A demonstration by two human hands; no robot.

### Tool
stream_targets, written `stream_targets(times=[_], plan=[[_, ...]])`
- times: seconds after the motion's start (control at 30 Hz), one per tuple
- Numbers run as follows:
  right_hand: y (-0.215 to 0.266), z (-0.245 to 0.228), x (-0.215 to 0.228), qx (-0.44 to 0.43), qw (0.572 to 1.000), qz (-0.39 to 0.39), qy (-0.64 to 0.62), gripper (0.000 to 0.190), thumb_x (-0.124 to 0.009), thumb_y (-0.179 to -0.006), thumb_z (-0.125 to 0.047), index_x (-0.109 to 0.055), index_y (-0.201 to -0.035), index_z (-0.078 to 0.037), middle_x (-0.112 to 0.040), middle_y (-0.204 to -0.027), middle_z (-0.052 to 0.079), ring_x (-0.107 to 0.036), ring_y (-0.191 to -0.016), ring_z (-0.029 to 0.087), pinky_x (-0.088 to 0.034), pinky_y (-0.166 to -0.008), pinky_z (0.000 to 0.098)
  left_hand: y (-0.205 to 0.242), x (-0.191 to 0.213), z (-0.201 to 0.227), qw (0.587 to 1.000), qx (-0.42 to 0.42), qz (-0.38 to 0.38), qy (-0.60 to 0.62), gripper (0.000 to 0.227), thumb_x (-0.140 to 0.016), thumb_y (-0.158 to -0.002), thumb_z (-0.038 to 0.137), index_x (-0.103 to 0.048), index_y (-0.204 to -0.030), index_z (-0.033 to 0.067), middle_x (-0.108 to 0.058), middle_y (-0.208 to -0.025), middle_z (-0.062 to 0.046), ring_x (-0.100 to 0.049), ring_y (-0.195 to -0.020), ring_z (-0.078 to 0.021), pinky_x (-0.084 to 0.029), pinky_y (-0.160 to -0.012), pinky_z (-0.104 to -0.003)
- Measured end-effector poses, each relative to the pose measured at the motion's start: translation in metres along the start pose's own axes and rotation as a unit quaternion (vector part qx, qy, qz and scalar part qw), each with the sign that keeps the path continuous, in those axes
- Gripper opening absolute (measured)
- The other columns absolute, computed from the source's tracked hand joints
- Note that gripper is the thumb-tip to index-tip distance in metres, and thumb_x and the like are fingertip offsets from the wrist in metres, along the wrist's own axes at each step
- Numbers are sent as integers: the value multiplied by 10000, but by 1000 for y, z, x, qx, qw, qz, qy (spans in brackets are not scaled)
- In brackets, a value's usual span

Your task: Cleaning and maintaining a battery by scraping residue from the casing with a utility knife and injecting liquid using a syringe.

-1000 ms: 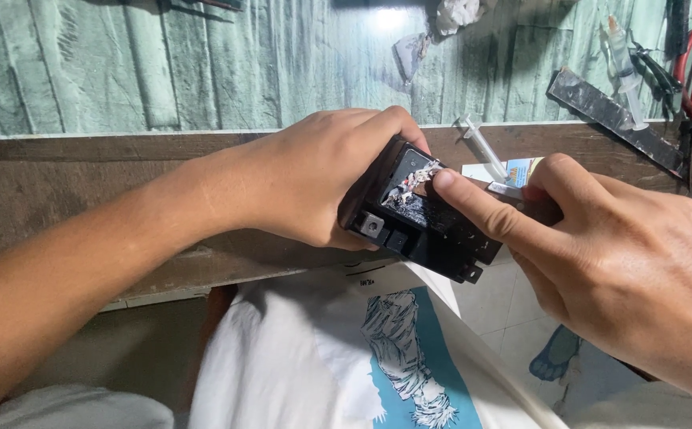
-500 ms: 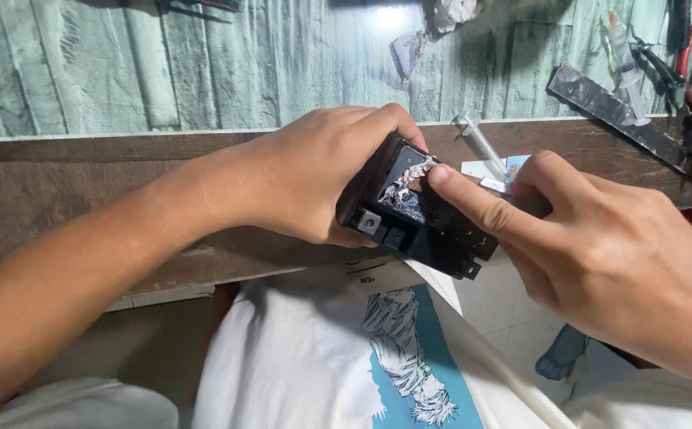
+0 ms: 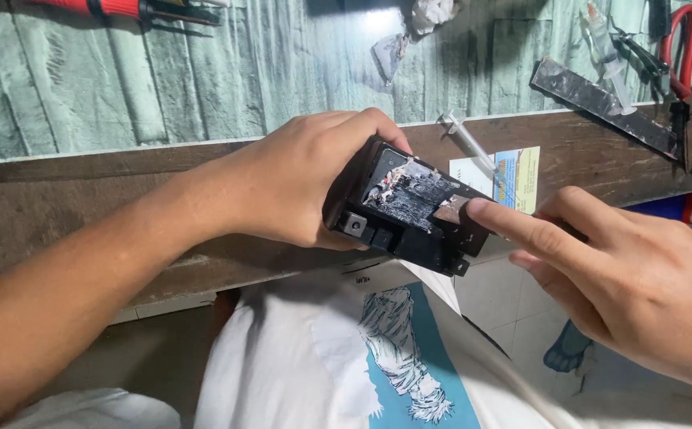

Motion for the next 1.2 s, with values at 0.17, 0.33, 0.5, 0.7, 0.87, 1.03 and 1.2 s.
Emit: stream_targets(times=[0.17,0.33,0.5,0.7,0.87,1.03,1.2], plan=[[-4,3,8,-11,1000,19,17,793,-506,-941,-407,-238,-1686,-362,-507,-956,20,-612,-586,227,-538,-471,367,-1,-1,-2,1000,-1,0,-6,722,-905,-728,288,-478,-1270,74,-639,-1074,-90,-660,-911,-233,-509,-713,-338],[-7,-1,28,2,997,82,3,674,-517,-975,-296,-379,-1630,-375,-482,-893,34,-547,-516,252,-474,-426,376,-1,0,-1,1000,1,3,-5,719,-907,-725,290,-484,-1264,72,-649,-1090,-93,-673,-939,-240,-531,-730,-351],[-13,3,27,-4,998,51,46,719,-493,-953,-341,-324,-1647,-420,-487,-979,26,-632,-552,247,-502,-394,384,0,0,0,1000,-6,8,-3,711,-901,-740,292,-477,-1265,70,-647,-1083,-92,-665,-918,-235,-521,-712,-343],[-16,5,33,2,996,60,62,718,-511,-949,-335,-340,-1641,-426,-520,-988,-7,-664,-580,211,-521,-412,378,0,0,0,1000,-9,9,-8,710,-902,-738,295,-481,-1262,67,-649,-1108,-89,-667,-954,-247,-525,-755,-356],[-18,3,35,6,995,66,76,723,-522,-950,-345,-344,-1646,-425,-509,-960,1,-652,-577,216,-529,-427,371,-1,-1,-1,1000,0,2,-2,702,-892,-746,297,-475,-1266,76,-644,-1097,-87,-661,-923,-242,-515,-730,-353],[-24,1,41,8,995,74,68,698,-505,-966,-331,-343,-1638,-428,-528,-987,0,-645,-545,226,-513,-410,370,-1,0,-2,1000,0,8,-12,702,-893,-747,309,-477,-1261,71,-637,-1063,-89,-656,-891,-248,-504,-718,-360],[-27,3,38,11,995,45,85,746,-495,-947,-399,-287,-1662,-434,-547,-1016,4,-682,-583,208,-550,-417,371,0,-1,-3,1000,3,-1,-10,703,-887,-737,288,-470,-1266,86,-637,-1056,-84,-657,-886,-245,-516,-709,-362]])
Point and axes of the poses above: each hand's wrist, its own y-axis away from the middle knuckle, its own x-axis out of the back of the hand, z = x × y, the point moved 9 cm from there along -y, towards the middle knuckle
